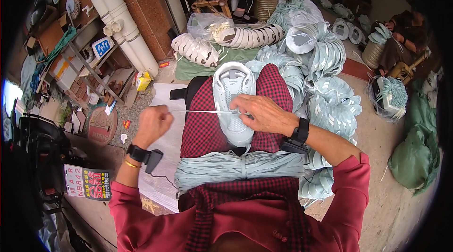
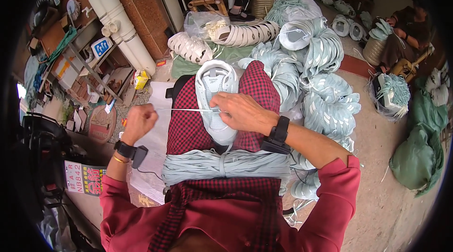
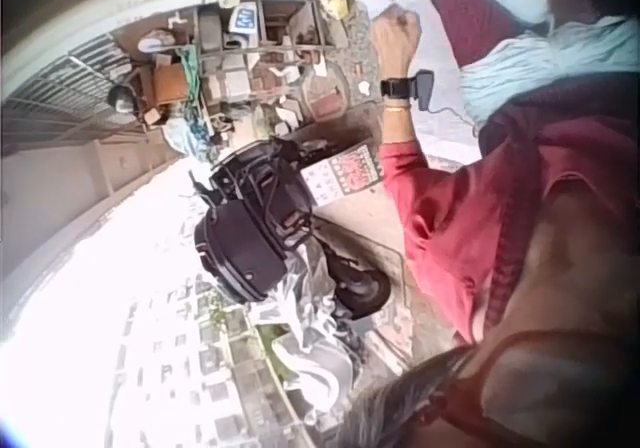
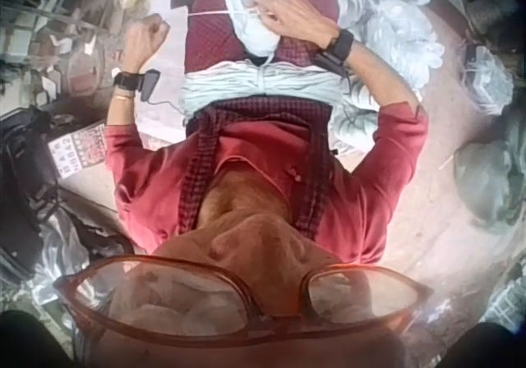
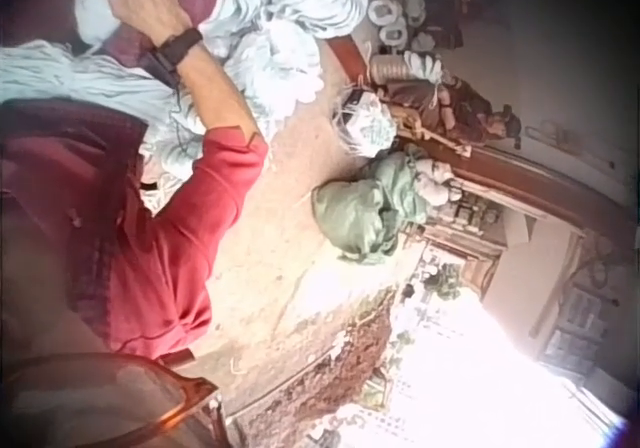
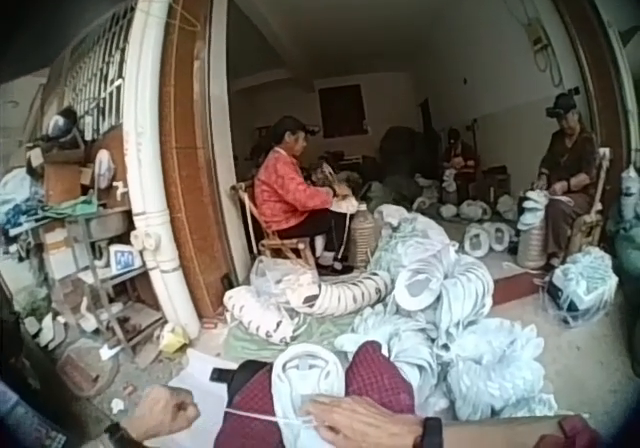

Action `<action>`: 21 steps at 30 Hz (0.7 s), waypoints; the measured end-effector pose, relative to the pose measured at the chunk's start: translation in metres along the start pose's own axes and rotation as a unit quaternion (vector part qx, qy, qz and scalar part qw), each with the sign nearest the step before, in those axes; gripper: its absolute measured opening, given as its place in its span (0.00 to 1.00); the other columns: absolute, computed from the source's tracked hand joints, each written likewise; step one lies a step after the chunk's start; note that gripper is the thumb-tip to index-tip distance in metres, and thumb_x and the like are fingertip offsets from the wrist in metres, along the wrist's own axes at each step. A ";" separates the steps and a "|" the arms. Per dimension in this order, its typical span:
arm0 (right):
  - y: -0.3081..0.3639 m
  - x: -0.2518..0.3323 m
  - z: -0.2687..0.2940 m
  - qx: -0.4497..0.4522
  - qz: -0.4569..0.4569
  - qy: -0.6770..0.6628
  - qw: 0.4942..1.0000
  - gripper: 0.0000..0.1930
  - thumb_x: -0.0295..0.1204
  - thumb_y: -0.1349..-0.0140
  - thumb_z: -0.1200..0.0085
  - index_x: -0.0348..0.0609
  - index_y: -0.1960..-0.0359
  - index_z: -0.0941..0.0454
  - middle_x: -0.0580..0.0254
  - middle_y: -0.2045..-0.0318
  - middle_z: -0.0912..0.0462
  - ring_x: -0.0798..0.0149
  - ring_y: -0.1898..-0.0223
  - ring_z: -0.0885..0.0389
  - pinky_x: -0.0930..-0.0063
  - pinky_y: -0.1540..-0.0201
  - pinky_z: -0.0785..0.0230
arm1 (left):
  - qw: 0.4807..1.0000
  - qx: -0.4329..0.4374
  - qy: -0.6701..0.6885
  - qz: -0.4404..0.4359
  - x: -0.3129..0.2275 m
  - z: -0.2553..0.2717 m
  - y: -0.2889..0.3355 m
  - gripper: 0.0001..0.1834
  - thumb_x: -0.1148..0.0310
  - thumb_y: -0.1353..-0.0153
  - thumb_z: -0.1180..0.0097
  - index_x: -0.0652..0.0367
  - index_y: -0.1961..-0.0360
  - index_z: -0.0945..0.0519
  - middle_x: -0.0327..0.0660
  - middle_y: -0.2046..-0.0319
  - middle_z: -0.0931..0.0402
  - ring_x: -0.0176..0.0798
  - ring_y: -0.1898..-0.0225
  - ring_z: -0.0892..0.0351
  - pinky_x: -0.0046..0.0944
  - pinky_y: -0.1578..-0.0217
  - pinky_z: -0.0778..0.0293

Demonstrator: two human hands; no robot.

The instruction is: Lacing a white sneaker as part of the manufacturing process.

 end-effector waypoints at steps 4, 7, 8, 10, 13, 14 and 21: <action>-0.003 -0.005 -0.006 -0.032 0.044 0.021 0.998 0.16 0.20 0.47 0.48 0.38 0.55 0.29 0.51 0.65 0.24 0.49 0.64 0.20 0.56 0.62 0.28 | 0.930 -0.127 -0.307 0.156 0.191 0.113 0.082 0.15 0.61 0.45 0.42 0.61 0.80 0.23 0.52 0.77 0.22 0.59 0.69 0.20 0.54 0.68 0.25; -0.001 0.001 0.000 -0.017 0.034 -0.010 0.999 0.16 0.19 0.49 0.47 0.37 0.56 0.31 0.51 0.65 0.24 0.48 0.63 0.20 0.56 0.60 0.28 | 0.817 -0.198 -0.467 0.274 0.297 0.225 0.169 0.15 0.58 0.43 0.44 0.61 0.70 0.19 0.53 0.70 0.19 0.58 0.66 0.19 0.55 0.65 0.25; 0.005 -0.003 0.003 -0.018 0.025 -0.011 0.999 0.16 0.19 0.49 0.47 0.37 0.56 0.31 0.51 0.65 0.24 0.48 0.63 0.20 0.56 0.60 0.28 | 0.803 -0.203 -0.458 0.322 0.306 0.241 0.171 0.16 0.57 0.42 0.45 0.61 0.68 0.18 0.54 0.67 0.19 0.58 0.65 0.19 0.56 0.64 0.25; 0.013 -0.009 0.013 -0.021 -0.021 0.024 0.999 0.17 0.19 0.49 0.47 0.37 0.56 0.31 0.51 0.66 0.23 0.48 0.63 0.20 0.56 0.60 0.28 | 0.815 -0.210 -0.440 0.314 0.298 0.238 0.149 0.16 0.57 0.41 0.46 0.61 0.68 0.18 0.54 0.66 0.19 0.59 0.64 0.19 0.56 0.63 0.25; 0.025 -0.014 0.028 -0.015 -0.045 0.059 0.997 0.14 0.20 0.49 0.46 0.38 0.59 0.30 0.50 0.65 0.21 0.45 0.61 0.20 0.54 0.59 0.28 | 0.899 -0.202 -0.297 0.249 0.253 0.185 0.074 0.20 0.55 0.37 0.47 0.65 0.65 0.18 0.57 0.72 0.19 0.63 0.68 0.20 0.54 0.66 0.27; 0.029 -0.016 0.031 -0.016 -0.036 0.085 0.996 0.15 0.20 0.48 0.44 0.39 0.58 0.29 0.53 0.65 0.21 0.48 0.62 0.19 0.57 0.60 0.26 | 0.950 -0.214 -0.155 0.166 0.211 0.155 0.046 0.19 0.57 0.35 0.47 0.66 0.66 0.19 0.53 0.77 0.21 0.55 0.75 0.21 0.49 0.68 0.27; 0.034 -0.006 0.025 -0.006 -0.018 0.159 0.987 0.11 0.26 0.41 0.44 0.42 0.57 0.27 0.55 0.65 0.21 0.48 0.66 0.19 0.57 0.68 0.26 | 0.967 -0.047 0.233 -0.086 -0.087 -0.006 -0.023 0.11 0.78 0.44 0.39 0.62 0.61 0.26 0.43 0.65 0.27 0.41 0.66 0.20 0.36 0.63 0.22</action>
Point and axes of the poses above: each hand's wrist, its own y-axis away from the middle knuckle, its own z-axis out of the back of the hand, x = y × z, the point moved 4 cm from there along -y, towards the middle knuckle
